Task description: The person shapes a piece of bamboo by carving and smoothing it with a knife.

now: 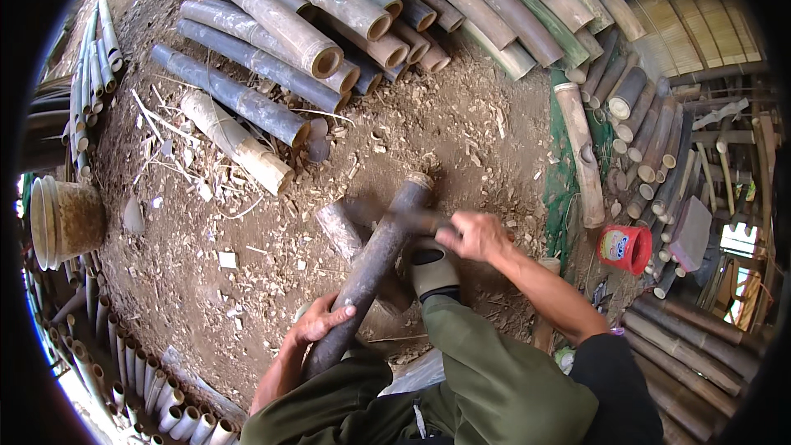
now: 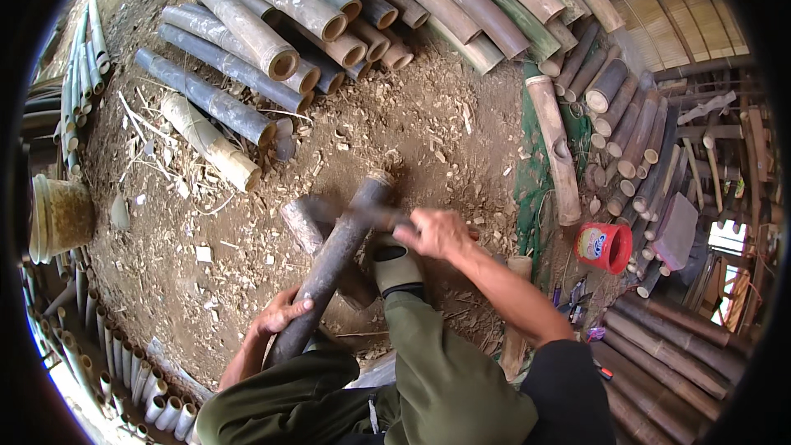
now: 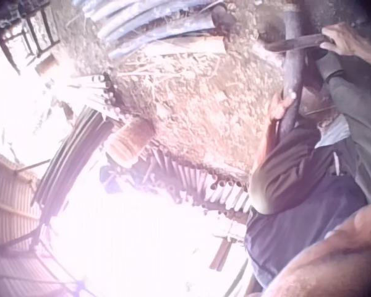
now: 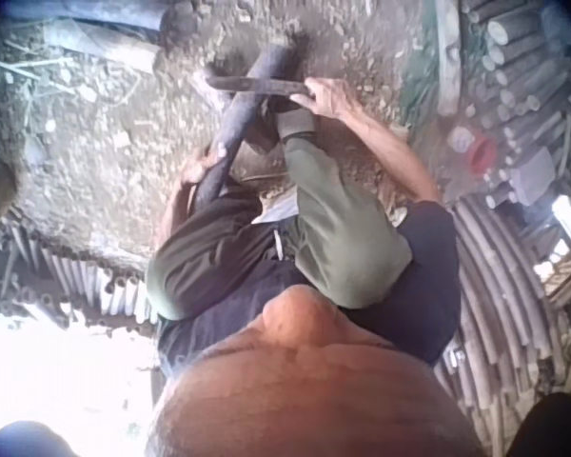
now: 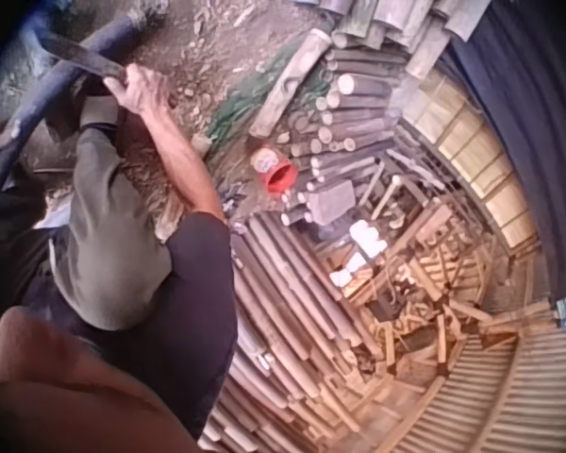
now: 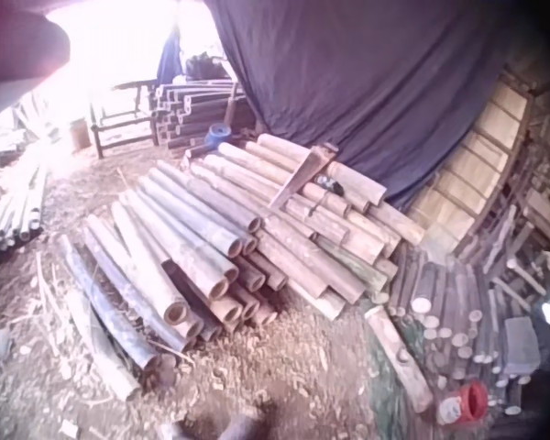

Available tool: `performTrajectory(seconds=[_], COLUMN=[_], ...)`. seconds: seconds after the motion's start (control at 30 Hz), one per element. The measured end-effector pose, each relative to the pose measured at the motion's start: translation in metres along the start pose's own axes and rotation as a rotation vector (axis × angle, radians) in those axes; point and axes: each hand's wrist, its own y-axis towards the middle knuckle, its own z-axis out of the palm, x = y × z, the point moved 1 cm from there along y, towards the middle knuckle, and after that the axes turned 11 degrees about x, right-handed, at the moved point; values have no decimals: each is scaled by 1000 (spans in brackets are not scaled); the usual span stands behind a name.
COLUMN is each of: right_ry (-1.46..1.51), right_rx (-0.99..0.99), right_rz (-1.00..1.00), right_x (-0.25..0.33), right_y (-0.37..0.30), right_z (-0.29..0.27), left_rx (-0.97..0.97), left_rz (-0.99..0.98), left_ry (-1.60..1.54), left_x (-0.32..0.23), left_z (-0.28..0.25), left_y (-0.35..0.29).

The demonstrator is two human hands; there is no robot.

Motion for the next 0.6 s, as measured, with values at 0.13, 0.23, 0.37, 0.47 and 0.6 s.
performTrajectory(seconds=[0.13,0.23,0.37,0.47,0.6], right_ry=[324,109,308,126,165], right_rx=[-98,39,-185,9,-33], right_rz=[402,-106,597,63,387], right_x=[-13,25,-39,12,-29], right_y=[23,5,27,5,12], right_z=[-6,0,-8,-2,-7], left_rx=[29,43,80,121,85], left_rz=[-27,-38,-19,-69,65], left_ry=[-75,-162,-231,-309,-81], left_x=[3,10,4,25,19], left_z=[-6,-10,-4,-19,-4], left_y=[3,-4,7,3,14])
